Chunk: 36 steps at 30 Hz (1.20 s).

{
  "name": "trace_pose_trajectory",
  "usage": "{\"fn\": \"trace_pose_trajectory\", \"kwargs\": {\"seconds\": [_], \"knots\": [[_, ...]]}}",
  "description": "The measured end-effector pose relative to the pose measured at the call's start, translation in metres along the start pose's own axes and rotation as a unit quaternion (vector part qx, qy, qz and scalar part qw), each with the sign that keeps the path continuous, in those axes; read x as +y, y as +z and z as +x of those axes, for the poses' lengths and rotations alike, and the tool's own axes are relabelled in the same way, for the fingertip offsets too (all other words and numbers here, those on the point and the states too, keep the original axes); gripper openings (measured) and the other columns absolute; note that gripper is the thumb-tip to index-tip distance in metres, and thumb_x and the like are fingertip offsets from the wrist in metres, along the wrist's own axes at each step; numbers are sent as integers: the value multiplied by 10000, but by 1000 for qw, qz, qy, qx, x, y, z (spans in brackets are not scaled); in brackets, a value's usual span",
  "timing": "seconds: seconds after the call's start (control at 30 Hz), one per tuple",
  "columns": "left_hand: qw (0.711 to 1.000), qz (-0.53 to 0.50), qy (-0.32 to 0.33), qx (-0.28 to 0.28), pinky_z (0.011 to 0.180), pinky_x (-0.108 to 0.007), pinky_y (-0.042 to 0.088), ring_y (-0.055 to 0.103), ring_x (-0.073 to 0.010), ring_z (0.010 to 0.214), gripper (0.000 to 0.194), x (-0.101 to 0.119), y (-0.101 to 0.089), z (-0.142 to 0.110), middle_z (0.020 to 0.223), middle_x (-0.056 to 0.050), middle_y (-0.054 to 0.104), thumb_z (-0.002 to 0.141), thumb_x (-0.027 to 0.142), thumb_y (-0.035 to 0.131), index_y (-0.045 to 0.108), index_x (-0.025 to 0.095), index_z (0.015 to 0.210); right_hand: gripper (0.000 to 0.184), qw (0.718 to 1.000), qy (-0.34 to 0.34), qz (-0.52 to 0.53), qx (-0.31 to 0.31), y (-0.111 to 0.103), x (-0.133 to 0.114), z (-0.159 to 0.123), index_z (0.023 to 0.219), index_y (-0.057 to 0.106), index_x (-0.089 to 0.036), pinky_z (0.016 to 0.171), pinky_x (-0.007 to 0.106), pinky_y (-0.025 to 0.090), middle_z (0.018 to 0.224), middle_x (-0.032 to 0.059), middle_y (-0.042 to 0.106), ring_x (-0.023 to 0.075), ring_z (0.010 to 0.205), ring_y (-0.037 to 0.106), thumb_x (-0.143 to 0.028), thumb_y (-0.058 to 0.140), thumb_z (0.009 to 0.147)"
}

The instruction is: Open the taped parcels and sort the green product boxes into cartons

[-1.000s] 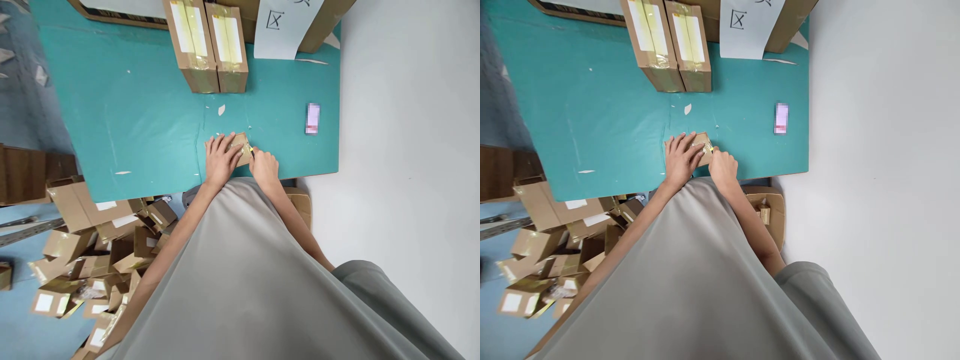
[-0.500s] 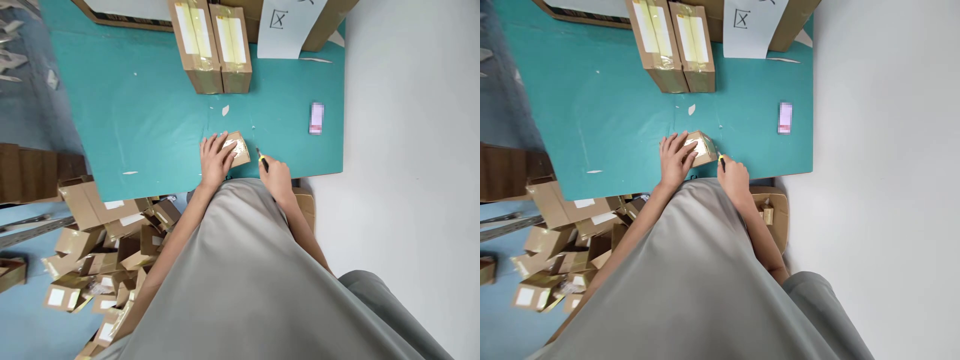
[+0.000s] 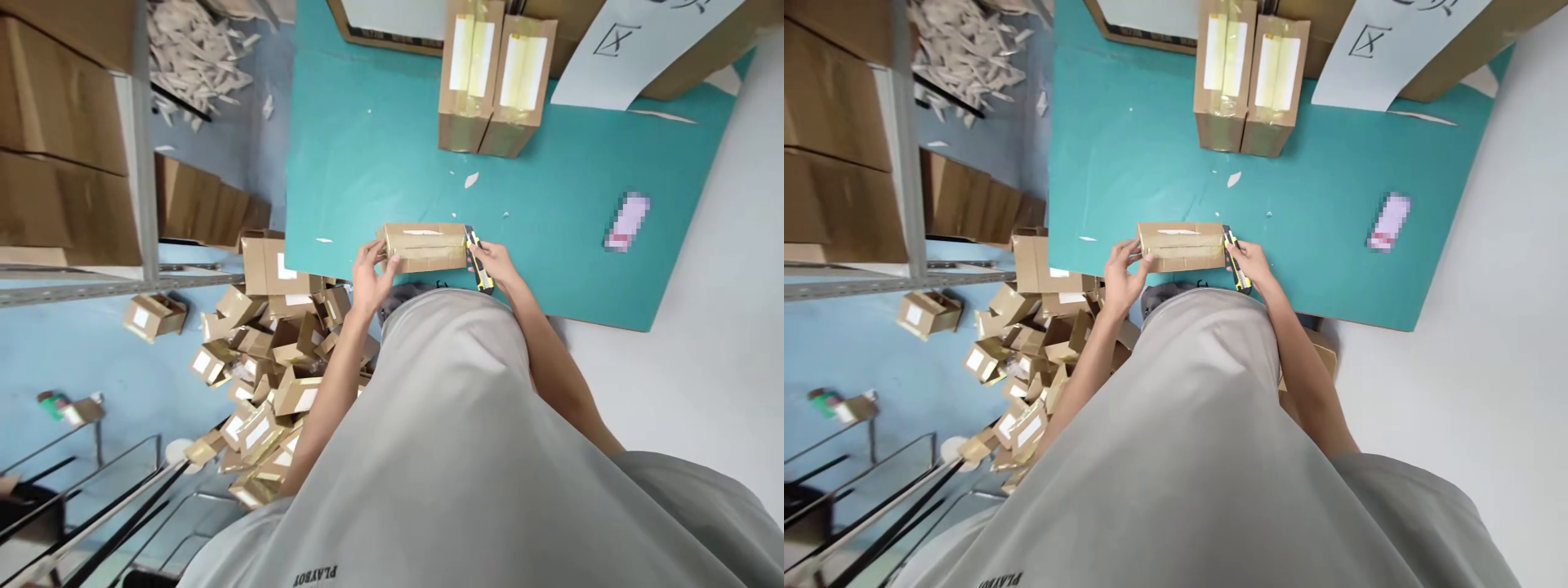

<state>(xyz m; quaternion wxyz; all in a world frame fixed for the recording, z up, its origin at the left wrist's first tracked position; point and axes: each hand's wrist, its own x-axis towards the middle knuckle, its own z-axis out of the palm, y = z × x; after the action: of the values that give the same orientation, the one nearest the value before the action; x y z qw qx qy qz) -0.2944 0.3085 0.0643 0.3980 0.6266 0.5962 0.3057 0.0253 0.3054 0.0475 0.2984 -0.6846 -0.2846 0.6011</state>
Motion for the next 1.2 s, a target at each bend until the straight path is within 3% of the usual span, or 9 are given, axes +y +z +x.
{"fn": "trace_pose_trajectory", "kwargs": {"seconds": [0.13, 0.27, 0.43, 0.63, 0.83, 0.93, 1.03, 1.1, 1.2], "knots": [[992, -93, -61, -57, 1200, -571, 609, 706, -358, 1400, 714, -14, 12, -2, 1587, -193, 644, 951, 619, 805, 616, 223, 1514, 411, 998, -50, -20, 25, -12, -4, -13, 941, 730, -216, 705, 293, 700, 839, 14, 765, 171, 775, 758, -617, 807, 992], [975, -175, -87, -110, 1171, -567, 620, 722, -335, 1388, 570, -22, 51, 1, 1595, -182, 633, 922, 434, 795, 570, 248, 1412, 455, 982, -92, -129, 101, -43, -6, -29, 865, 682, -232, 692, 300, 659, 762, -1, 690, 206, 760, 767, -654, 707, 1034], [954, -229, -119, -151, 993, -508, 688, 772, -276, 1185, 437, -17, 97, 17, 1448, -114, 694, 812, 297, 776, 616, 269, 1217, 453, 957, -65, -237, 155, -76, -6, -47, 845, 653, -243, 676, 298, 585, 680, -10, 615, 257, 765, 792, -640, 646, 1062], [957, -212, -103, -171, 1000, -425, 655, 768, -240, 1079, 433, -10, 104, 33, 1309, -76, 738, 738, 305, 879, 669, 247, 1113, 468, 952, -50, -254, 162, -83, -6, -53, 911, 673, -239, 673, 303, 576, 670, -18, 601, 244, 747, 768, -666, 601, 1088], [973, -168, -82, -135, 1030, -436, 661, 776, -253, 1082, 301, -12, 106, 29, 1265, -92, 761, 785, 327, 861, 747, 215, 1040, 506, 945, -45, -300, 126, -81, -17, -49, 1066, 751, -225, 765, 335, 633, 782, 31, 711, 273, 851, 803, -676, 529, 1130], [984, -133, -60, -101, 1082, -443, 644, 770, -245, 1087, 201, -13, 111, 25, 1216, -88, 775, 828, 294, 838, 777, 218, 1004, 512, 914, -61, -378, 133, -81, -28, -54, 1189, 791, -227, 865, 376, 643, 919, 84, 794, 321, 1009, 815, -635, 483, 1157], [986, -125, -62, -96, 1048, -429, 652, 783, -233, 1035, 219, -14, 113, 23, 1214, -90, 768, 858, 270, 822, 800, 214, 1069, 503, 870, -122, -460, 126, -75, -47, -63, 1395, 774, -234, 1008, 423, 610, 1231, 150, 824, 351, 1243, 758, -548, 443, 1184], [984, -130, -67, -103, 995, -408, 664, 789, -237, 1043, 255, -14, 112, 21, 1255, -99, 757, 880, 271, 809, 804, 213, 1128, 475, 844, -166, -505, 72, -63, -62, -68, 1494, 739, -250, 1052, 421, 580, 1389, 151, 788, 339, 1314, 723, -477, 451, 1193], [982, -136, -70, -113, 903, -367, 674, 783, -251, 1085, 302, -13, 109, 19, 1314, -113, 741, 901, 290, 801, 801, 215, 1194, 423, 794, -199, -571, -58, -38, -84, -69, 1520, 733, -287, 1026, 389, 559, 1454, 113, 768, 311, 1291, 725, -387, 483, 1195]]}}
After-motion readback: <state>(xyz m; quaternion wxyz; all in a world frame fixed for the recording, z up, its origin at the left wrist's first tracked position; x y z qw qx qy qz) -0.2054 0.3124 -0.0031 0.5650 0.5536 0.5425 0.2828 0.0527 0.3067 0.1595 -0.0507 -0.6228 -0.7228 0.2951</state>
